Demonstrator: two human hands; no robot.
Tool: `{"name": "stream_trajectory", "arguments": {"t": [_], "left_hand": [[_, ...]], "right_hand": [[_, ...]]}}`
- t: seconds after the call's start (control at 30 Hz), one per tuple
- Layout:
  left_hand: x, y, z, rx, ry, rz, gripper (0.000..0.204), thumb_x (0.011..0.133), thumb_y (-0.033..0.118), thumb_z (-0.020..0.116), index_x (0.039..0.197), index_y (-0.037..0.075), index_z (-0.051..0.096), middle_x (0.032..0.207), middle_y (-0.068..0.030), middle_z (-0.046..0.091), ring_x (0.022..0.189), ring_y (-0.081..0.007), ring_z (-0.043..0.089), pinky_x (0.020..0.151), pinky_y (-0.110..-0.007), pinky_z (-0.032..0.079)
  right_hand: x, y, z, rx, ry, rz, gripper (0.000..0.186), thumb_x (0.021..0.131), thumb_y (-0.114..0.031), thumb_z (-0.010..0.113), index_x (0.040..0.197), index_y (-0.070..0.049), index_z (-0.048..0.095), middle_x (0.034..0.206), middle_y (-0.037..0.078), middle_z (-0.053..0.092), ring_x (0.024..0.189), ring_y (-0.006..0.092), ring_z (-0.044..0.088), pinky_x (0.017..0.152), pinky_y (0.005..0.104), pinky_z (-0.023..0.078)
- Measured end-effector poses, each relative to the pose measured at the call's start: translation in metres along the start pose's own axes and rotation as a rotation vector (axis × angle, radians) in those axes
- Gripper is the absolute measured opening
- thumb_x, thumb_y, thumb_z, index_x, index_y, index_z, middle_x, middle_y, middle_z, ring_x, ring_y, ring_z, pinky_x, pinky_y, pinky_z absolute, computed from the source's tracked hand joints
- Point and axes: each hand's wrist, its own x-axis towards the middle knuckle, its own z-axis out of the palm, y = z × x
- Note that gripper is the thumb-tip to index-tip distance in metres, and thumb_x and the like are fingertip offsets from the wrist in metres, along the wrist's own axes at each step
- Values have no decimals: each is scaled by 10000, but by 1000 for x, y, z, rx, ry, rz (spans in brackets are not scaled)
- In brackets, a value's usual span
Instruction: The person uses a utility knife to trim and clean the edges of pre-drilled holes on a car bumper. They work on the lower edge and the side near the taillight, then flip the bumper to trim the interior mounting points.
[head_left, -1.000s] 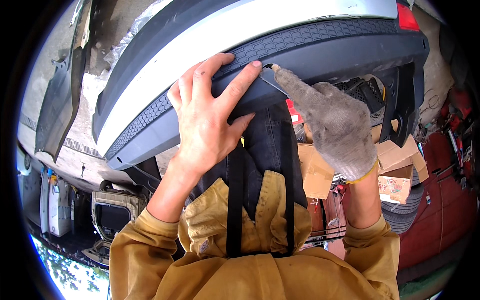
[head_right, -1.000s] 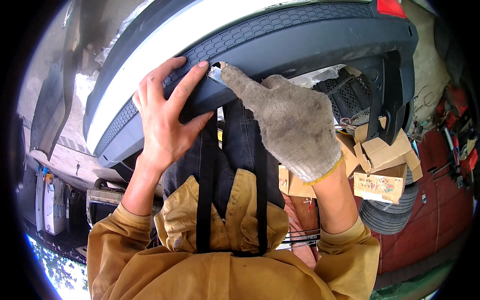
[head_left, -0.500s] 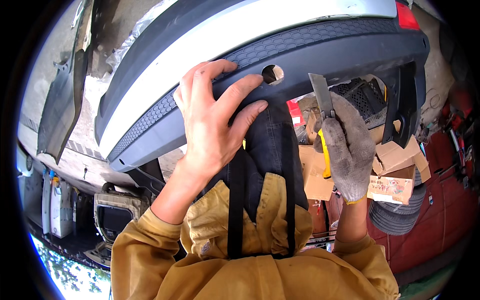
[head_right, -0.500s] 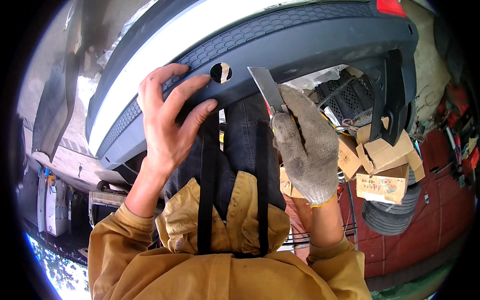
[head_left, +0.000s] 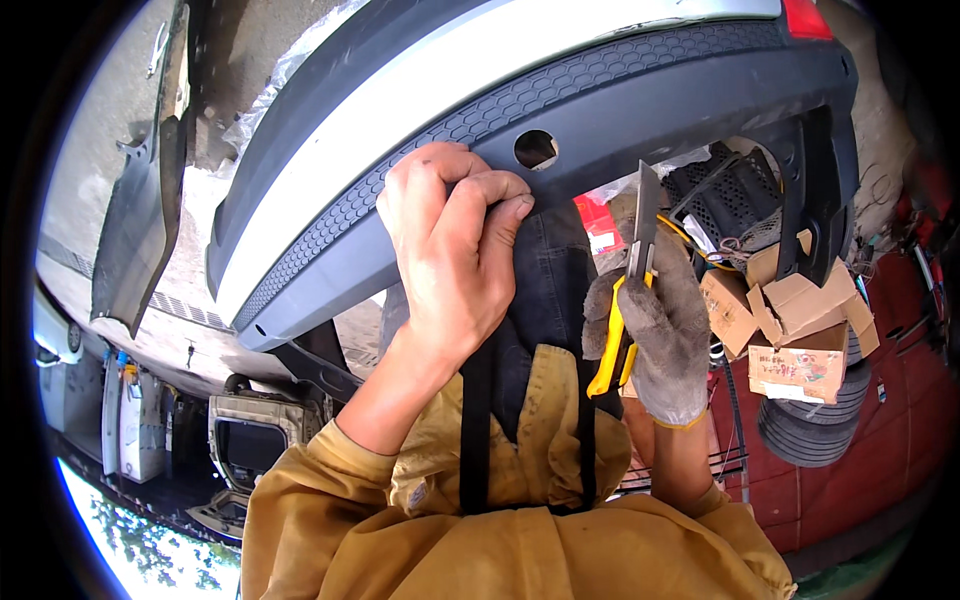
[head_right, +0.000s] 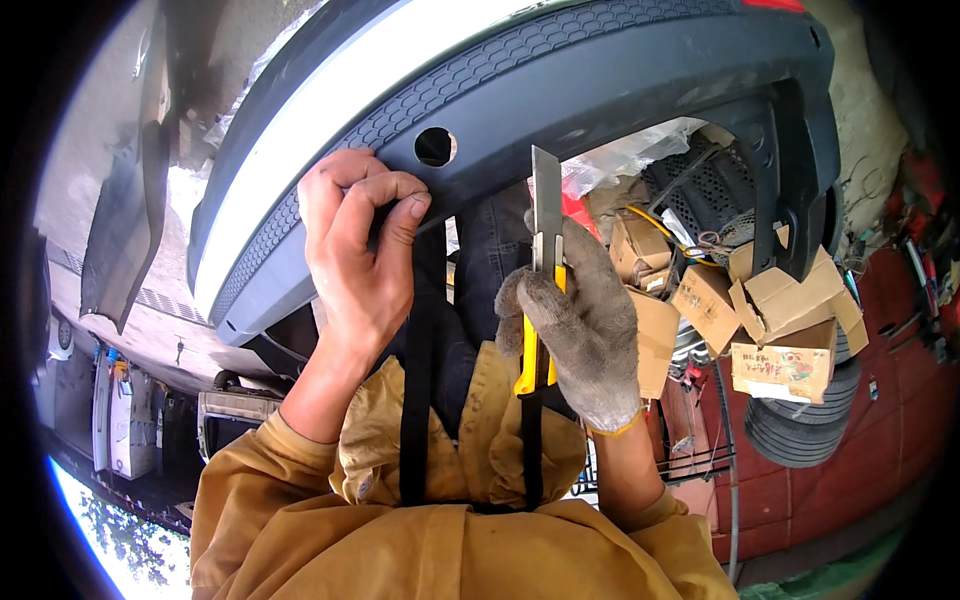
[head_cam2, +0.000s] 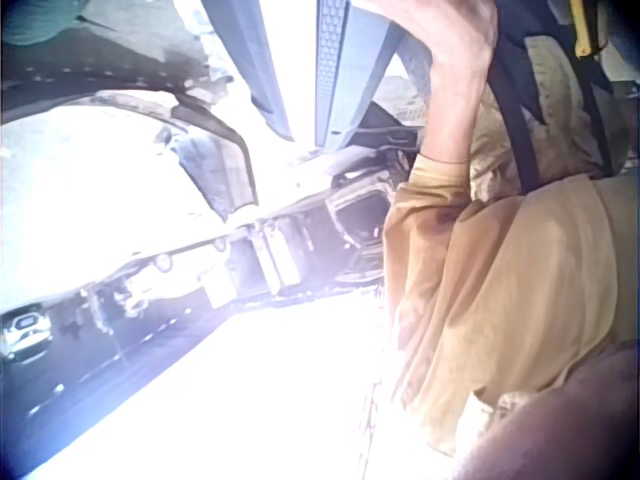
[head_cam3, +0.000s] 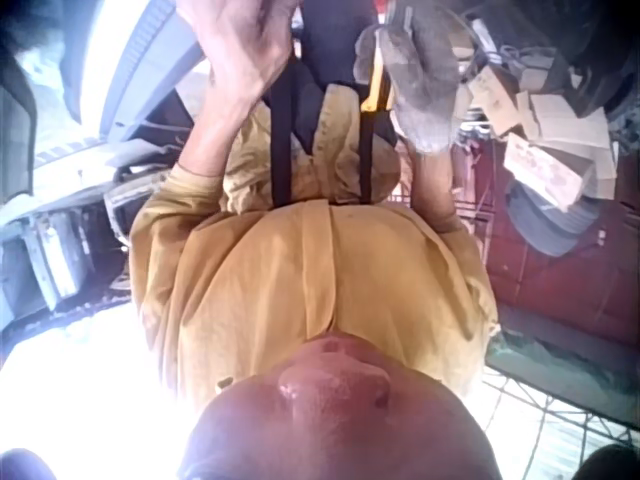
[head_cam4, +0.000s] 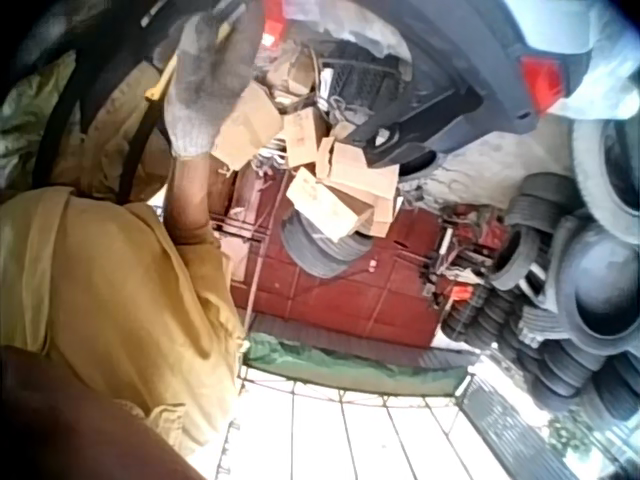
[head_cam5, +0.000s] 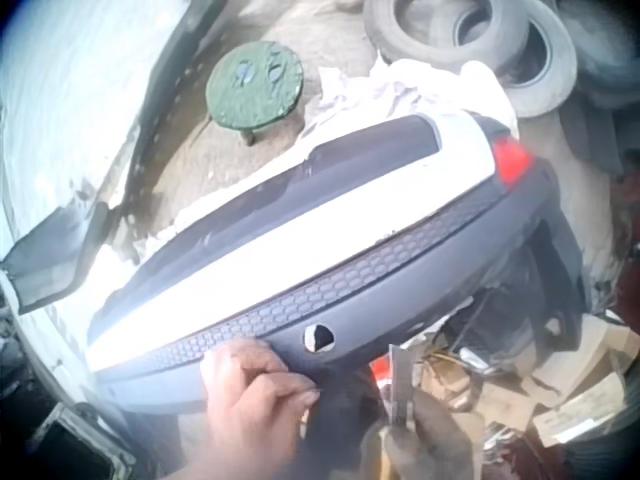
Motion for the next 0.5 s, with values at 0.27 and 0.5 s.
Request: {"name": "stream_trajectory", "arguments": {"t": [0.27,0.5], "left_hand": [[-44,3,-44,-117,-261,-27,206,803,-13,793,998,-1,727,986,-119,662,921,-301,645,836,-378,514],[-8,-21,-27,85,-120,93,456,839,8,728,1292,34,678,1222,-143,626,1130,-319,564,992,-427,424]], "right_hand": [[11,40,32,-671,186,-322,341,1025,-202,602,1293,9,601,1149,161,661,1008,321,633,883,410,507],[36,51,79,-885,329,-343,314,905,-225,771,1120,-46,629,1071,161,672,974,359,659,842,449,532]]}}
